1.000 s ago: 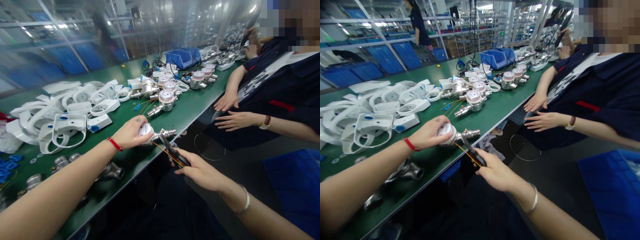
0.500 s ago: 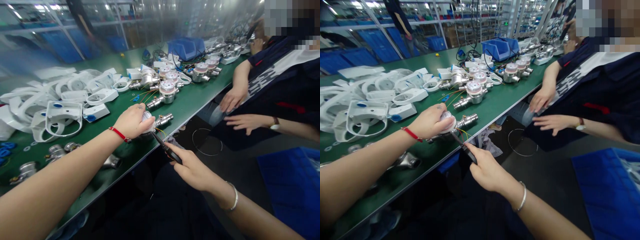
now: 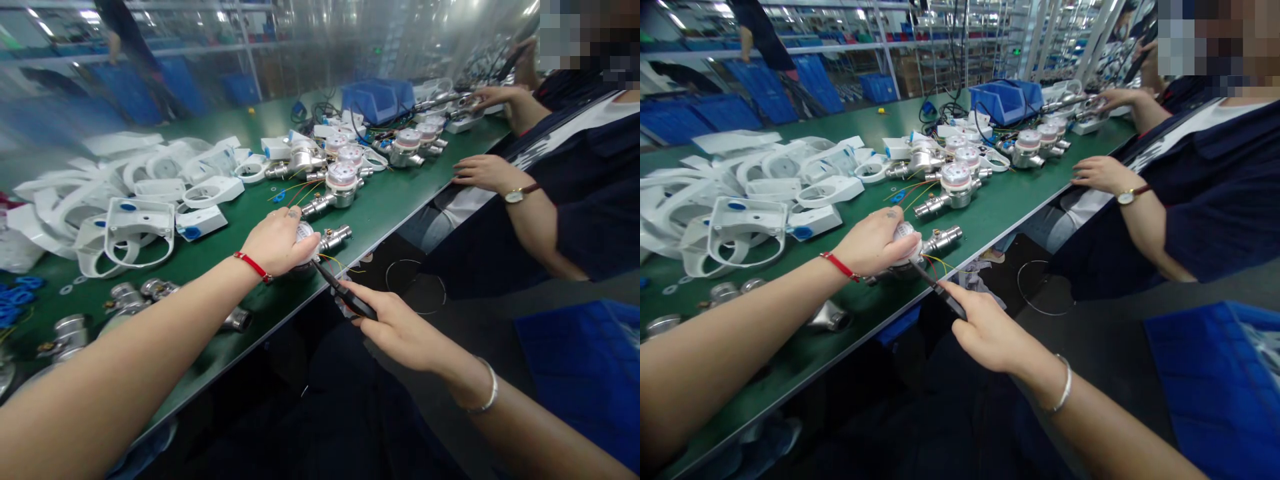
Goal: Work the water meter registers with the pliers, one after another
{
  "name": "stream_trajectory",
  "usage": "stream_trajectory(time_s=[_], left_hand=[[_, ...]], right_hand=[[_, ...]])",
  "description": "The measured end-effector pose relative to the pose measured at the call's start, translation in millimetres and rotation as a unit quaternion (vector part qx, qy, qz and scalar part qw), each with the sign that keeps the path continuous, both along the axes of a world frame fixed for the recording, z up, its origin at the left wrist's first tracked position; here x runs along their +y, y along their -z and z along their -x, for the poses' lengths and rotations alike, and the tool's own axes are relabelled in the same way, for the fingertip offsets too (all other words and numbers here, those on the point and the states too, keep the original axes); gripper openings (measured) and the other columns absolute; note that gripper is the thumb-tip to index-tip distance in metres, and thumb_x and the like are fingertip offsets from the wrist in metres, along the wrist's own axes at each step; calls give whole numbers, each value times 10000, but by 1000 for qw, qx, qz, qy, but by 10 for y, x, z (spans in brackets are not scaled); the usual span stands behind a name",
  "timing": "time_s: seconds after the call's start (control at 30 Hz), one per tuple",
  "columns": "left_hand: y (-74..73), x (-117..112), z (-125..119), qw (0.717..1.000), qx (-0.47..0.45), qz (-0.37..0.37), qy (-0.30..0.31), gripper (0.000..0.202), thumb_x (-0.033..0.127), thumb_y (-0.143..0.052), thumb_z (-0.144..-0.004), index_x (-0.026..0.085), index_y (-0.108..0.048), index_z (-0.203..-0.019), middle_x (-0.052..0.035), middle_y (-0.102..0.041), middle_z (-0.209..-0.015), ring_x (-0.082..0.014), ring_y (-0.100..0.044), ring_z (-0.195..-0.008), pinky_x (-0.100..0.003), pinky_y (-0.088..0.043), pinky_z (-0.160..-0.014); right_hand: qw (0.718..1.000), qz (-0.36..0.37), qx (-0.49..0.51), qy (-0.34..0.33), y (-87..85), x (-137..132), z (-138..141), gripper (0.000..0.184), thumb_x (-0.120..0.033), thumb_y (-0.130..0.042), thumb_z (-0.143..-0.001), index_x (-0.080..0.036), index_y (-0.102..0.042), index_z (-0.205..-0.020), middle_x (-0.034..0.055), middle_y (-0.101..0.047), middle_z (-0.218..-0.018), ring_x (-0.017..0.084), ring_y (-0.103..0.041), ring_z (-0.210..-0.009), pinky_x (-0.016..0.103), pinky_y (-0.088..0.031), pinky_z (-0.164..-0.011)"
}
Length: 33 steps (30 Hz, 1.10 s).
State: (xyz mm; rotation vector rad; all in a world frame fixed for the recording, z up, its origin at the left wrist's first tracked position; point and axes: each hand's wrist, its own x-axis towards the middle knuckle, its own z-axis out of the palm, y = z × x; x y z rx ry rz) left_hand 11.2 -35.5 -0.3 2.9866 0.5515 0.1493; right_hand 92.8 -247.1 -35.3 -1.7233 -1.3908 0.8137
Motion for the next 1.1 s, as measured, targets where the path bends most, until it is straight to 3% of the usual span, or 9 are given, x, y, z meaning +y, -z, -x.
stream_trajectory(time_s=[0.23,0.33,0.4,0.47,0.57,0.63,0.73,0.8,1.1], left_hand=[[83,12,8,999,-42,9,-6,456,458,-233,-915,97,-508,-967,-153,-549,-920,-296,-539,-902,-427,-433,-842],[117,8,29,997,-72,9,-11,415,387,-206,-919,97,-502,-945,-152,-545,-912,-286,-534,-901,-420,-431,-843],[135,3,52,996,-84,8,-10,384,354,-211,-912,99,-498,-926,-154,-543,-908,-282,-529,-892,-417,-432,-837],[145,-9,72,996,-87,11,-14,376,345,-211,-908,100,-496,-913,-158,-543,-903,-281,-527,-879,-416,-434,-830],[129,-39,74,996,-80,6,-25,393,347,-207,-908,86,-499,-933,-176,-548,-926,-292,-531,-896,-422,-434,-837],[89,-52,47,997,-55,-6,-47,419,346,-202,-907,62,-501,-978,-199,-553,-954,-310,-537,-927,-434,-430,-851],[-4,-24,-13,996,29,3,-82,505,441,-229,-897,42,-507,-1036,-214,-573,-967,-337,-560,-938,-444,-436,-843],[-58,21,-41,994,78,31,-75,581,552,-249,-869,75,-523,-1059,-190,-594,-966,-334,-578,-923,-434,-449,-823],[-23,60,-30,997,69,45,-13,597,493,-123,-892,143,-605,-940,-140,-614,-957,-291,-571,-973,-414,-438,-877]], right_hand=[[1000,10,-22,14,-37,48,65,612,-76,-411,-704,-151,-466,-1308,91,-583,-1163,247,-538,-1037,401,-400,-953],[989,43,135,43,12,66,120,529,-94,-440,-639,-148,-557,-1153,89,-596,-1060,251,-551,-991,410,-474,-874],[935,82,340,50,63,79,136,510,-106,-462,-557,-145,-566,-1055,71,-610,-957,229,-591,-895,377,-528,-779],[851,102,514,32,109,89,134,575,-118,-461,-488,-136,-529,-1058,73,-632,-911,221,-626,-836,358,-540,-744],[788,106,607,-12,141,84,117,664,-124,-449,-468,-130,-469,-1132,102,-655,-920,234,-648,-835,367,-531,-756],[824,99,558,8,137,60,108,629,-115,-451,-491,-138,-484,-1118,100,-642,-955,235,-632,-890,384,-524,-788],[933,76,349,47,111,0,99,521,-106,-482,-588,-167,-537,-1103,76,-602,-1040,231,-566,-998,378,-506,-830],[973,56,218,41,89,-39,98,510,-98,-476,-652,-193,-545,-1148,49,-595,-1046,214,-540,-1000,349,-494,-835],[996,25,88,12,87,-110,144,612,-65,-417,-716,-213,-463,-1309,17,-606,-983,181,-550,-898,289,-469,-796]])
